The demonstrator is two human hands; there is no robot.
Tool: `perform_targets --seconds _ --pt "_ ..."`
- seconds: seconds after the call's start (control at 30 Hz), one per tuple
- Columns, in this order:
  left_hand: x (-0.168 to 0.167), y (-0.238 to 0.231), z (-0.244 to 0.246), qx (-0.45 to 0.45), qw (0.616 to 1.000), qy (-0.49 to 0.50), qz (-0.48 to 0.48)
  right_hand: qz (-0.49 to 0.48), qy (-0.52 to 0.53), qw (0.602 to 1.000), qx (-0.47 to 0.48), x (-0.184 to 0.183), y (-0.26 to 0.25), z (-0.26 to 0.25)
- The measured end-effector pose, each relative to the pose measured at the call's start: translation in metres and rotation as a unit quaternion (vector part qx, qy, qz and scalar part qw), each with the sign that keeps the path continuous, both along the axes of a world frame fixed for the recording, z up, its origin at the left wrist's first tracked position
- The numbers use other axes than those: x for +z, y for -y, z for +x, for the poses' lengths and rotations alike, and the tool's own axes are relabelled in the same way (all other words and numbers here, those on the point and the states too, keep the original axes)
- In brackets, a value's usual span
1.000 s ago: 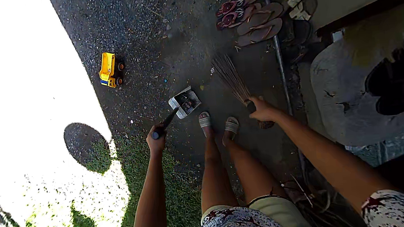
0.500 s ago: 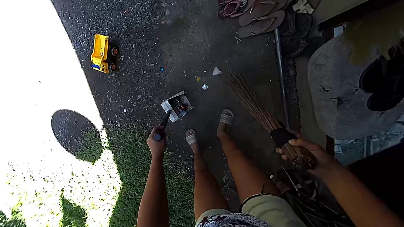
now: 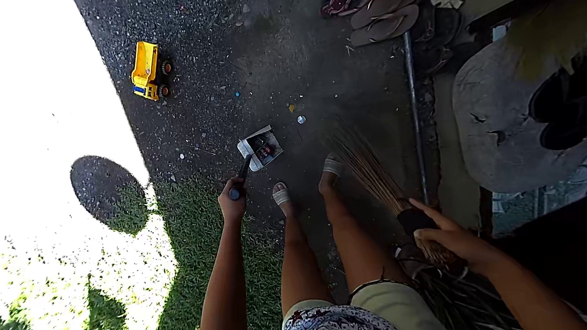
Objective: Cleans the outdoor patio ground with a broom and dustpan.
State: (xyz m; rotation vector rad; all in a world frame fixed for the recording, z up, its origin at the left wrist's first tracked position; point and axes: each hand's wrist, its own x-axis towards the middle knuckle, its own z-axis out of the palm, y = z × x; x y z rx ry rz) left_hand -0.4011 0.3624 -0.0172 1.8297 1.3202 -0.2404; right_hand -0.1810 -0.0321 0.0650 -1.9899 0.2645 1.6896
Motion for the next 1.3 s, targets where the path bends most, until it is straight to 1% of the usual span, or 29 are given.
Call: perform_targets --seconds 0.07,0.1,0.17,0.2,0.23,0.3,0.37,0.4,0.47,0.53,0.6,0.67,0.73,0.8,0.87,0.93,1.0,1.07,1.17,1.23,1.3 --pt "0.0 0.001 -0.005 0.0 1.0 -0.01 0.001 0.031 -0.024 0.987 -0.157 0.005 0.017 -0.01" --pt "-0.001 0.0 -0.004 -0.001 1.0 -0.009 0.002 0.038 -0.022 0.984 -0.172 0.006 0.024 -0.011" --pt "0.0 0.0 -0.004 -0.004 1.0 -0.004 0.004 0.034 0.011 0.994 -0.106 0.012 0.032 -0.014" --pt "0.002 0.0 -0.004 -0.005 1.0 -0.002 0.003 0.032 0.027 0.995 -0.087 0.014 0.032 -0.02" --pt "0.003 0.001 -0.005 -0.007 1.0 0.001 0.003 0.022 0.045 0.995 -0.088 0.013 0.031 -0.028" --pt "0.004 0.003 -0.004 -0.016 1.0 0.011 0.007 -0.008 0.08 0.988 -0.131 0.005 0.025 -0.041" --pt "0.005 0.003 0.0 -0.025 1.0 0.013 0.006 -0.034 0.091 0.978 -0.183 -0.006 0.007 -0.046" --pt "0.005 0.002 0.003 -0.031 0.999 0.009 0.002 -0.047 0.088 0.976 -0.191 -0.014 -0.006 -0.045" --pt "0.004 0.001 0.007 -0.05 0.999 -0.009 -0.011 -0.074 0.075 0.979 -0.175 -0.039 -0.032 -0.038" --pt "-0.001 0.002 0.013 -0.066 0.998 -0.021 -0.014 -0.09 0.051 0.985 -0.137 -0.072 -0.053 -0.032" --pt "-0.004 0.003 0.017 -0.065 0.997 -0.033 -0.015 -0.081 0.015 0.993 -0.089 -0.088 -0.073 -0.038" --pt "-0.006 0.002 0.016 -0.061 0.997 -0.039 -0.013 -0.048 -0.025 0.996 -0.076 -0.08 -0.09 -0.049" --pt "-0.008 0.001 0.012 -0.056 0.998 -0.031 -0.016 -0.002 -0.064 0.991 -0.114 -0.055 -0.095 -0.053" --pt "-0.01 -0.001 0.005 -0.054 0.998 -0.018 -0.017 0.038 -0.086 0.985 -0.145 -0.028 -0.087 -0.053" --pt "-0.011 -0.003 0.002 -0.047 0.999 -0.006 -0.012 0.067 -0.101 0.98 -0.156 -0.006 -0.077 -0.05" --pt "-0.008 -0.005 0.0 -0.023 1.0 -0.004 -0.01 0.078 -0.076 0.983 -0.148 0.006 -0.069 -0.049" --pt "-0.007 -0.003 -0.001 0.016 1.0 0.009 0.001 0.064 -0.028 0.991 -0.117 0.005 -0.069 -0.047" --pt "-0.007 -0.002 -0.003 0.049 0.999 0.016 0.004 0.035 0.019 0.997 -0.069 -0.012 -0.081 -0.042" --pt "-0.01 -0.002 -0.009 0.058 0.998 0.005 -0.008 -0.015 0.076 0.997 0.012 -0.065 -0.111 -0.032" --pt "-0.015 -0.003 -0.016 0.053 0.998 -0.002 -0.017 -0.034 0.068 0.996 0.053 -0.1 -0.132 -0.028" --pt "-0.02 -0.006 -0.019 0.051 0.999 0.003 -0.018 -0.033 0.028 0.995 0.092 -0.117 -0.147 -0.03"
